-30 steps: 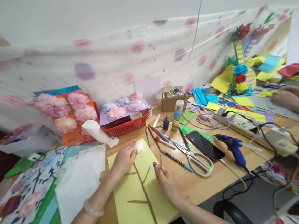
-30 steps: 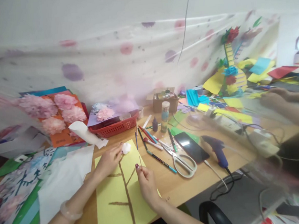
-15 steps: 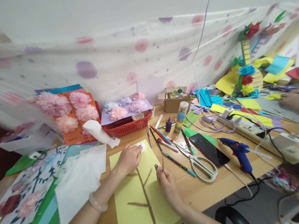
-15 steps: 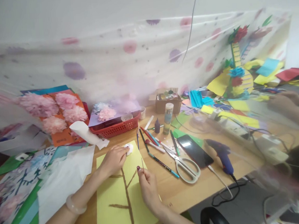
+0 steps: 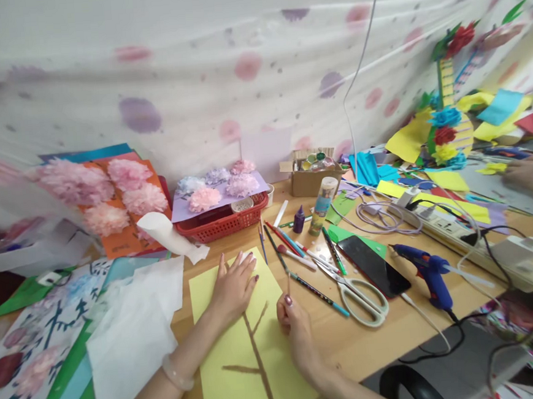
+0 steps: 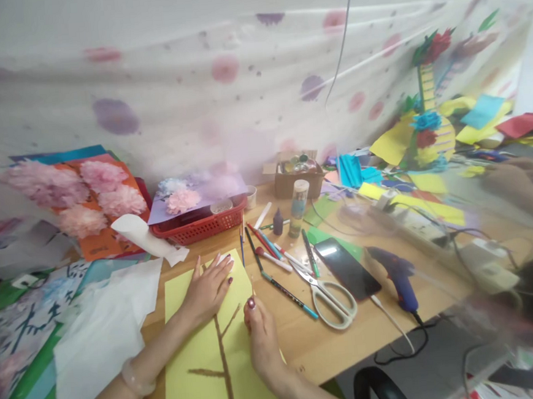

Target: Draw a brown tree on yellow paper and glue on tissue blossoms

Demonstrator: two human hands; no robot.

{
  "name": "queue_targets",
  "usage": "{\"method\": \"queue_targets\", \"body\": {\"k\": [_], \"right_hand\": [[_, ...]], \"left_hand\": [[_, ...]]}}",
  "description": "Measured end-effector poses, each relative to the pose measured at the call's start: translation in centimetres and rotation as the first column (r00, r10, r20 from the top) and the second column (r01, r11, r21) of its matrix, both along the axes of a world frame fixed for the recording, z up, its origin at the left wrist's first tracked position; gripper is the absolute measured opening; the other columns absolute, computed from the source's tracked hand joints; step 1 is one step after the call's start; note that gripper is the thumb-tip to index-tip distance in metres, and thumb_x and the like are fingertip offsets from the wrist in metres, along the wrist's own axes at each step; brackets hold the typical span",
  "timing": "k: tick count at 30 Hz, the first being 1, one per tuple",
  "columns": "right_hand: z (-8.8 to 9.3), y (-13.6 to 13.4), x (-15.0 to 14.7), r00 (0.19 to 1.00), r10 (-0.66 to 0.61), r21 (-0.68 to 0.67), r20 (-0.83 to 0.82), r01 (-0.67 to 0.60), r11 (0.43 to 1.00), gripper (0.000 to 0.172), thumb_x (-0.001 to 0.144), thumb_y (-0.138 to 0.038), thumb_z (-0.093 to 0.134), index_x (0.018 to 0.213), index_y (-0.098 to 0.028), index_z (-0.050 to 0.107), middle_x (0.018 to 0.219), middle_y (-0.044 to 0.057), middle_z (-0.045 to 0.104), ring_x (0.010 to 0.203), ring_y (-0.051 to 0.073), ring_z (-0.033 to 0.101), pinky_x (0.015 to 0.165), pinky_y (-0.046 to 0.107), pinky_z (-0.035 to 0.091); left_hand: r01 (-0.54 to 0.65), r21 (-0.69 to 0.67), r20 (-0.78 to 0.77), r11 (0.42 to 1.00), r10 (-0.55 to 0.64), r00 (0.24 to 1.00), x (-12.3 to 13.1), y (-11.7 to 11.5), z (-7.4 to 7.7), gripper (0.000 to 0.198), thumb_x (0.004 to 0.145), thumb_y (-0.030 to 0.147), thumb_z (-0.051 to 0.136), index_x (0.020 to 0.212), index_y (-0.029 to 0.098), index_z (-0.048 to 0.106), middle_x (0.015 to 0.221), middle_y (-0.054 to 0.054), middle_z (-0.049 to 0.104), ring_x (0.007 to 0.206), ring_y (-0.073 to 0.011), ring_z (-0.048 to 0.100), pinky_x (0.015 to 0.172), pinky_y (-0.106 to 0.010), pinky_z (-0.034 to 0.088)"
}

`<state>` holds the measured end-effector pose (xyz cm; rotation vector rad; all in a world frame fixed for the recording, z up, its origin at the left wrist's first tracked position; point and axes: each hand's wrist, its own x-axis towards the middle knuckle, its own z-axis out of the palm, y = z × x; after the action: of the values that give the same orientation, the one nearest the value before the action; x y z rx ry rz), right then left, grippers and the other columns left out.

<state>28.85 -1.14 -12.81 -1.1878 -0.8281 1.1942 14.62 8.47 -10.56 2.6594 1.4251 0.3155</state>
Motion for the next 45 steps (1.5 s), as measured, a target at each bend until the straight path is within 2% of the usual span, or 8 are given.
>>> {"method": "queue_targets", "body": {"k": [4,10,16,22,27,31,37,45], "right_hand": [[0.4,0.1,0.1,0.998,0.008,0.004,0.057,-0.008,1.0,0.051,0.083,-0.068,0.042,0.06,-0.023,0.037,0.057,-0.005,0.029,0.053,0.012,0.025,0.048,0.027,0.021],[0.6,0.0,-0.1,0.999,-0.012,-0.004,0.045,0.012,1.0,0.05,0.083,-0.068,0.041,0.06,-0.024,0.035,0.058,-0.005,0.028,0.053,0.012,0.024,0.049,0.027,0.021],[0.6,0.0,-0.1,0.992,-0.016,0.007,0.122,0.016,1.0,0.049,0.085,-0.066,0.038,0.061,-0.024,0.036,0.057,-0.005,0.029,0.052,0.013,0.025,0.049,0.028,0.023],[0.5,-0.1,-0.1,0.985,-0.019,0.021,0.173,0.016,1.0,0.048,0.086,-0.064,0.038,0.06,-0.024,0.035,0.055,-0.005,0.029,0.051,0.013,0.026,0.048,0.028,0.024],[0.3,-0.1,-0.1,0.98,-0.034,0.04,0.194,0.026,0.999,0.046,0.088,-0.062,0.038,0.06,-0.025,0.034,0.054,-0.005,0.03,0.049,0.013,0.026,0.047,0.027,0.024],[0.2,0.0,0.0,0.987,-0.01,-0.001,0.158,0.01,1.0,0.045,0.086,-0.062,0.038,0.062,-0.025,0.035,0.055,-0.006,0.027,0.048,0.012,0.023,0.046,0.027,0.021],[0.2,0.1,0.2,0.999,-0.011,-0.039,0.03,0.012,0.999,0.046,0.084,-0.062,0.04,0.059,-0.024,0.033,0.054,-0.008,0.024,0.046,0.011,0.018,0.045,0.026,0.018],[0.3,-0.3,0.1,0.987,0.049,0.005,0.154,-0.051,0.999,0.048,0.085,-0.065,0.04,0.059,-0.024,0.034,0.054,-0.007,0.025,0.047,0.011,0.021,0.046,0.027,0.021]], "left_hand": [[0.012,-0.015,0.029,1.0,-0.012,1.0,0.1,0.2,1.1,0.045,0.1,0.037,0.03,0.137,0.024,0.051,0.143,-0.007,0.052,0.143,-0.0269,0.032,0.114,-0.065,-0.009],[-0.06,0.018,0.053,0.998,0.059,0.997,-1.4,-0.8,0.6,0.056,0.1,0.038,0.026,0.151,0.015,0.026,0.155,-0.016,0.032,0.146,-0.0298,0.024,0.115,-0.064,-0.001],[-0.03,0.017,0.038,0.999,0.03,0.999,-1.9,-1.9,-1.1,0.06,0.098,0.045,0.034,0.151,0.015,0.029,0.154,-0.015,0.033,0.144,-0.0292,0.028,0.118,-0.057,-0.003],[-0.09,-0.006,0.077,0.996,0.09,0.993,-2.6,-1.3,-0.4,0.058,0.097,0.042,0.036,0.151,0.023,0.028,0.153,-0.01,0.038,0.147,-0.0305,0.018,0.114,-0.064,-0.005],[-0.166,-0.014,0.104,0.986,0.167,0.981,-2.6,-1.3,-0.8,0.079,0.092,0.052,0.044,0.154,0.016,0.012,0.158,-0.019,0.023,0.148,-0.0345,0.014,0.113,-0.065,-0.002],[-0.14,-0.057,0.1,0.989,0.145,0.984,-1.6,-1.6,-1.4,0.088,0.086,0.061,0.05,0.154,0.016,0.015,0.155,-0.02,0.029,0.147,-0.0348,0.018,0.114,-0.062,0.0],[-0.247,0.025,0.176,0.969,0.239,0.955,-3.2,-0.6,0.6,0.086,0.089,0.06,0.044,0.155,0.019,0.005,0.16,-0.017,0.017,0.148,-0.0359,0.006,0.112,-0.066,-0.002],[-0.099,-0.008,0.134,0.995,0.099,0.986,-1.6,-2.4,-0.9,0.07,0.088,0.056,0.05,0.149,0.026,0.032,0.155,-0.008,0.034,0.145,-0.0337,0.023,0.116,-0.061,-0.001]]}}
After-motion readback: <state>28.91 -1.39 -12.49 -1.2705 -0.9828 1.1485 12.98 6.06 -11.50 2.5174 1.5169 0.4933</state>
